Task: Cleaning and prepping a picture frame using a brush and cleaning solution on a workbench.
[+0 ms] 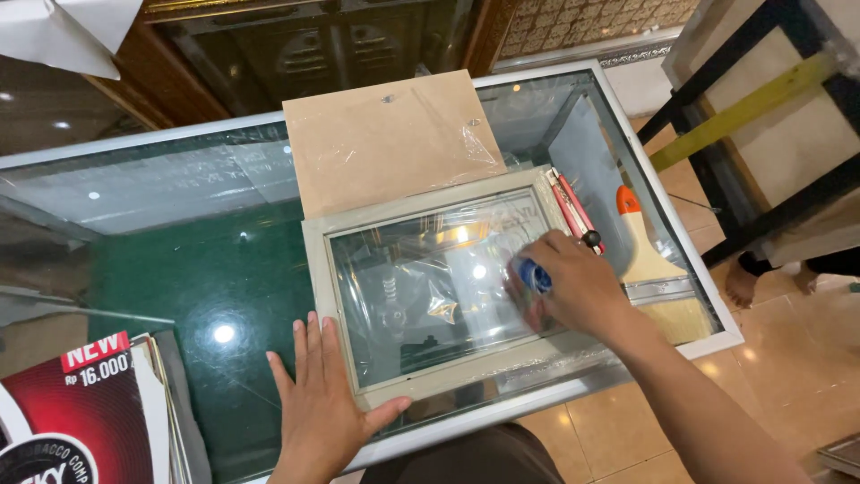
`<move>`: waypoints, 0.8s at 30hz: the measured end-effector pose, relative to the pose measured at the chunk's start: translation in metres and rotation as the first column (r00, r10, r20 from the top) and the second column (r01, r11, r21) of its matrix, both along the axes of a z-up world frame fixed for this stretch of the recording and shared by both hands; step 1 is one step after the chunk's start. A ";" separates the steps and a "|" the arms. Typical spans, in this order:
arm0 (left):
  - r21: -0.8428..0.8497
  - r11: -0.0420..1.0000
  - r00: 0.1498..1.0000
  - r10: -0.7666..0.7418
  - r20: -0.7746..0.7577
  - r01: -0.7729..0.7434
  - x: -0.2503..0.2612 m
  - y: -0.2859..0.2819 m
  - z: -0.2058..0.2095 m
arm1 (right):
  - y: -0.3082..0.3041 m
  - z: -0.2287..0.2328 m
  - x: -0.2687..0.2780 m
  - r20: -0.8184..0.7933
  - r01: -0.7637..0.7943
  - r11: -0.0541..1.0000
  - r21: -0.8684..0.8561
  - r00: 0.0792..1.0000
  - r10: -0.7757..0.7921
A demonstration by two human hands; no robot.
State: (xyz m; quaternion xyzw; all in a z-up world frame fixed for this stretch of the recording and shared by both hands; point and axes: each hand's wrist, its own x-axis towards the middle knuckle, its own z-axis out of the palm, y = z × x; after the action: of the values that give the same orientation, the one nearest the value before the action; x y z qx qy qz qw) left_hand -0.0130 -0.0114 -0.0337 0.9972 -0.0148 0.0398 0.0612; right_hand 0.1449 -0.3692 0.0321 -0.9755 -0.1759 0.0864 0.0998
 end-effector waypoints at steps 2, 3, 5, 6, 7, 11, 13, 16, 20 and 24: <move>0.002 1.000 1.000 -0.007 0.007 0.007 0.000 0.000 0.000 | 0.000 0.005 -0.016 -0.074 0.034 0.996 -0.079 0.996 -0.040; 0.003 1.000 1.000 -0.007 0.005 0.007 0.000 -0.001 0.000 | -0.003 0.003 -0.020 -0.077 0.034 0.996 -0.078 0.996 -0.040; -0.003 1.000 1.000 -0.005 0.015 0.005 0.001 -0.001 0.001 | -0.009 -0.001 -0.025 -0.062 0.009 0.999 -0.047 0.998 -0.012; -0.001 1.000 1.000 -0.004 0.015 0.004 0.000 -0.001 0.002 | -0.012 -0.002 -0.027 -0.062 0.008 0.999 -0.046 0.998 -0.011; -0.006 1.000 1.000 -0.008 0.025 0.008 0.000 -0.002 0.002 | -0.014 -0.003 -0.029 -0.081 -0.005 0.999 -0.038 0.997 0.002; 0.012 1.000 1.000 -0.018 0.001 0.018 0.001 0.000 0.000 | -0.028 -0.020 -0.020 0.047 -0.085 0.976 0.199 0.996 0.077; 0.008 1.000 1.000 -0.021 -0.023 0.021 0.001 0.001 0.000 | -0.018 0.002 -0.016 0.149 -0.113 0.879 0.463 0.988 0.049; 0.000 1.000 0.999 -0.022 -0.043 0.023 0.002 0.002 0.001 | -0.011 0.030 -0.012 0.232 -0.143 0.522 0.841 0.967 -0.108; 0.017 0.999 1.000 -0.027 -0.013 0.027 0.001 0.001 0.002 | -0.021 0.061 -0.002 0.135 -0.135 -0.001 0.991 0.991 0.027; 0.053 0.998 1.000 -0.027 0.007 0.026 0.002 0.002 -0.004 | 0.000 0.046 0.021 -0.089 0.169 0.634 0.754 0.984 -0.156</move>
State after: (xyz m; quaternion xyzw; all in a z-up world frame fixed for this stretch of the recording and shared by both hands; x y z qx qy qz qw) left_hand -0.0108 -0.0089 -0.0378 0.9980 -0.0294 0.0427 0.0351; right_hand 0.1658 -0.3690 0.0783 -0.8552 -0.1065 0.0032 0.5072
